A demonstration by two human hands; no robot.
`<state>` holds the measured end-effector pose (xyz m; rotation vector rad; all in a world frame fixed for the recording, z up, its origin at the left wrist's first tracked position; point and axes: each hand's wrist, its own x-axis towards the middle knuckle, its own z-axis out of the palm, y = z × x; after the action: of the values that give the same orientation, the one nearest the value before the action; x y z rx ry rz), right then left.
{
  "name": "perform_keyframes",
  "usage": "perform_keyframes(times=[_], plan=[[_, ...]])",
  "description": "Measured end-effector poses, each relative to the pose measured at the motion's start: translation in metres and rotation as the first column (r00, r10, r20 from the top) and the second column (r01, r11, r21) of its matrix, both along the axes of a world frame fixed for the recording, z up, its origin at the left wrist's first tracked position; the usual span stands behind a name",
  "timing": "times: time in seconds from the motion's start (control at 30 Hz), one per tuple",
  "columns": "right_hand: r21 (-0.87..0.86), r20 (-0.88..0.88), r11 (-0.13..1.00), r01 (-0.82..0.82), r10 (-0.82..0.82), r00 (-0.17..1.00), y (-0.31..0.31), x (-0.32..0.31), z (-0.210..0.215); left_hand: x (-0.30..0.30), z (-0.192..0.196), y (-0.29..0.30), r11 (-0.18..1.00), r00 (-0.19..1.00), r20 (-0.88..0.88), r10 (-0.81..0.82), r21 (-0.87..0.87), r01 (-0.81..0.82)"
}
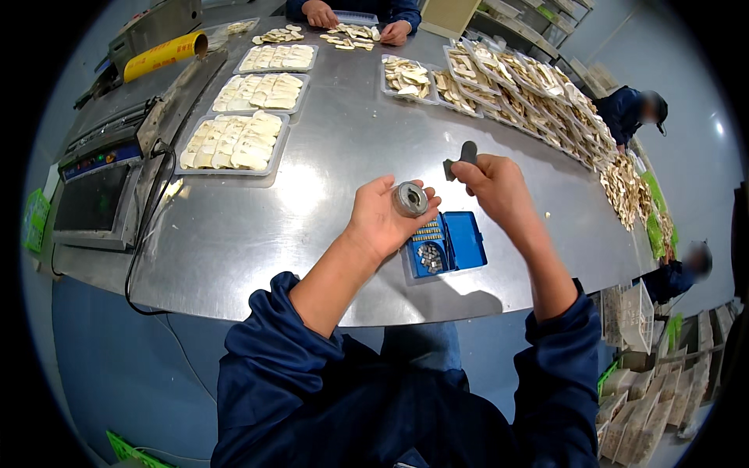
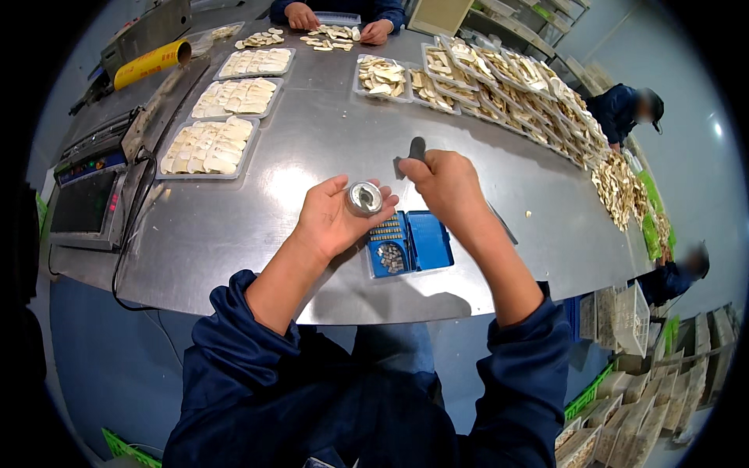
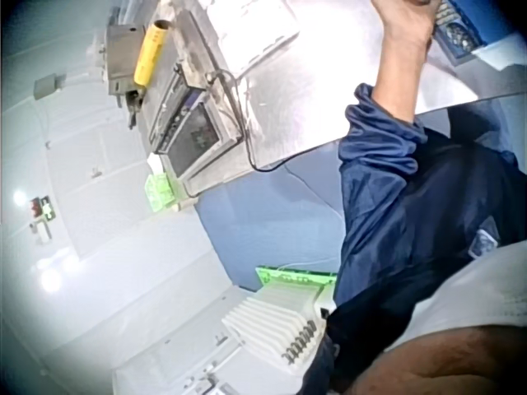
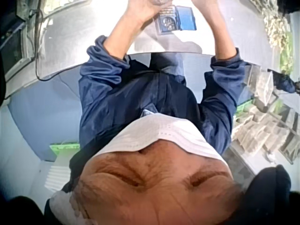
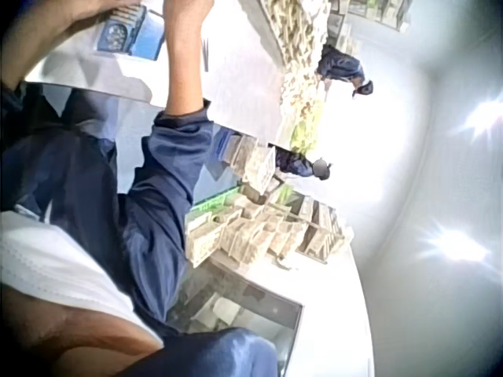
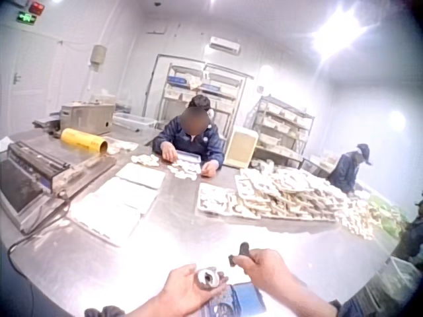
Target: The person assembles a cylindrical mechanical component by placing small metal balls into a bearing using tweezers and a small tool. They then move to a machine and use a screwdriver to adjust a part of the equipment.
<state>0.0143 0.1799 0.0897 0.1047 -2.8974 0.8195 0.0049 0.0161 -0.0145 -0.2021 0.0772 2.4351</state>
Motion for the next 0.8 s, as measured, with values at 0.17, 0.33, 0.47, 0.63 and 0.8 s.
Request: perform_keyframes(times=[0.17,0.33,0.47,0.63,0.8], plan=[[-0.188,0.137,0.965,-0.185,0.212,0.968,0.013,0.005,0.008,0.002,0.007,0.005,0.993,0.999,-0.041,-0.031,-0.114,0.027],[0.195,-0.109,0.872,-0.449,0.475,0.873,0.009,0.009,0.013,0.001,0.006,0.005,0.978,0.991,-0.112,-0.075,-0.202,0.051],[0.42,-0.254,0.758,-0.5,0.627,0.737,0.004,0.004,0.007,0.003,0.003,0.007,0.923,0.983,-0.142,-0.117,-0.382,0.055],[0.501,-0.228,0.674,-0.543,0.708,0.668,-0.002,-0.001,0.0,0.001,0.003,0.002,0.901,0.947,-0.202,-0.25,-0.407,0.151],[0.527,-0.176,0.576,-0.625,0.793,0.583,-0.004,-0.003,-0.001,0.007,0.014,0.005,0.859,0.964,-0.101,-0.244,-0.484,0.167]])
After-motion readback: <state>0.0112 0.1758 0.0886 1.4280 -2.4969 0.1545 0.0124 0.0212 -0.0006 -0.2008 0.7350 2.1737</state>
